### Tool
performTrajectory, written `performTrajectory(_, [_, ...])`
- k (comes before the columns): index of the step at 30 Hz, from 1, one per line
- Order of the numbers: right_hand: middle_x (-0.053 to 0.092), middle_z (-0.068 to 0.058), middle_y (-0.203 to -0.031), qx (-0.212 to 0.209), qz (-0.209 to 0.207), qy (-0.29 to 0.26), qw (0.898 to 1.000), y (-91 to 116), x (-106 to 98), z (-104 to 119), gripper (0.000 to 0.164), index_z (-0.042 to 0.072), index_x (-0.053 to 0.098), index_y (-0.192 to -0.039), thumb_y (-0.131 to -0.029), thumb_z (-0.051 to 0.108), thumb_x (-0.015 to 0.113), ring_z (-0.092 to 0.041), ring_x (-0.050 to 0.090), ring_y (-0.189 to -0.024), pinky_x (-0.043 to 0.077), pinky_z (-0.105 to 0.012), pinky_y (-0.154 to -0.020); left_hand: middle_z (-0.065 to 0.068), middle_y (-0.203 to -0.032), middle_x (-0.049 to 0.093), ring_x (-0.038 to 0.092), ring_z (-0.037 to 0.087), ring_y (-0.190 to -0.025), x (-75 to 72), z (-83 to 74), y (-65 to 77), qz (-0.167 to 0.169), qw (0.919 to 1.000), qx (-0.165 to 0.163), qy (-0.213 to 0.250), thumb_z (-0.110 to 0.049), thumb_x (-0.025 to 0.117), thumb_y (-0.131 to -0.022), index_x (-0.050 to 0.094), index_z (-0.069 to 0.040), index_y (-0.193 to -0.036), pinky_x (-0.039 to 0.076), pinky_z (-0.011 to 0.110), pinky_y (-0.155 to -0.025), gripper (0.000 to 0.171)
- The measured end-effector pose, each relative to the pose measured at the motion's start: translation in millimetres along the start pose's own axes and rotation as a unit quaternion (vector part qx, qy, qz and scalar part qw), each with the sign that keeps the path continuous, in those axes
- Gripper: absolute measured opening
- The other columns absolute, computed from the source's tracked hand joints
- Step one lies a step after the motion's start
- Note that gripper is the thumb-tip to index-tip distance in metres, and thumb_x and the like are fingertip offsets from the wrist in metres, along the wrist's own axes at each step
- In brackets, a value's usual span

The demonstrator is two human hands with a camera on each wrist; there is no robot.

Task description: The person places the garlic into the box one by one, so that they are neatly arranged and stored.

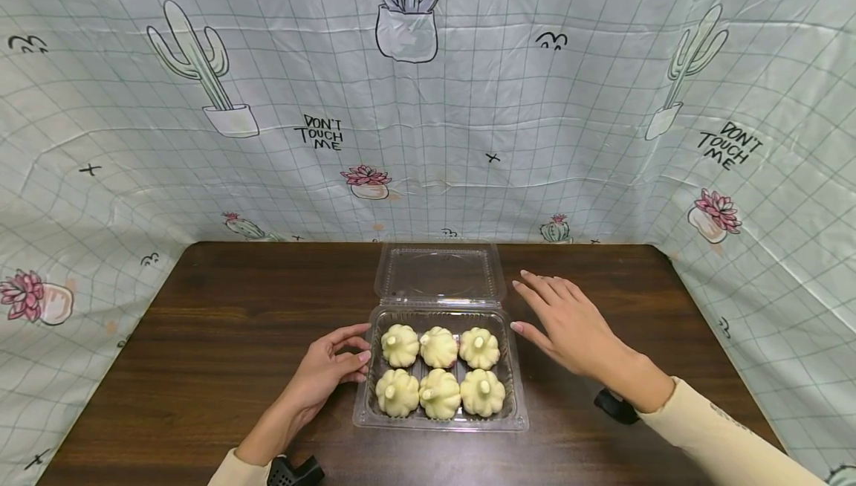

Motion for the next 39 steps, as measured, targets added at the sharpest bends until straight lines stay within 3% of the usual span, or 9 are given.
performTrajectory(11, [0.048, -0.025, -0.158, 0.046, 0.034, 0.001, 0.998, -13, 15, -16, 0.064, -0.003, 0.053, -0.151, -0.106, 0.041, 0.062, -0.046, 0.05, -0.14, 0.034, -0.059, -0.123, 0.01, -0.115, 0.06, 0.067, 0.009, -0.081, 1.3, -0.4, -0.1, 0.003, 1.0, 0.002, 0.002, 0.001, 0.063, -0.104, 0.041, 0.01, -0.155, 0.062, 0.024, -0.075, 0.056])
performTrajectory(39, [0.049, -0.028, -0.155, 0.101, 0.074, -0.033, 0.992, -33, 45, -25, 0.063, -0.005, 0.058, -0.146, -0.109, 0.046, 0.056, -0.047, 0.049, -0.14, 0.032, -0.063, -0.122, 0.01, -0.115, 0.06, 0.067, 0.009, -0.08, 2.0, -0.9, 0.7, -0.004, 1.0, 0.0, -0.002, 0.001, 0.063, -0.104, 0.041, 0.01, -0.155, 0.061, 0.023, -0.074, 0.056])
Point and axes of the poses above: each hand's wrist, its own y-axis away from the middle knuckle, its own x-axis out of the palm, z = x × y, the point moved 2 cm from there along -y, towards the middle knuckle
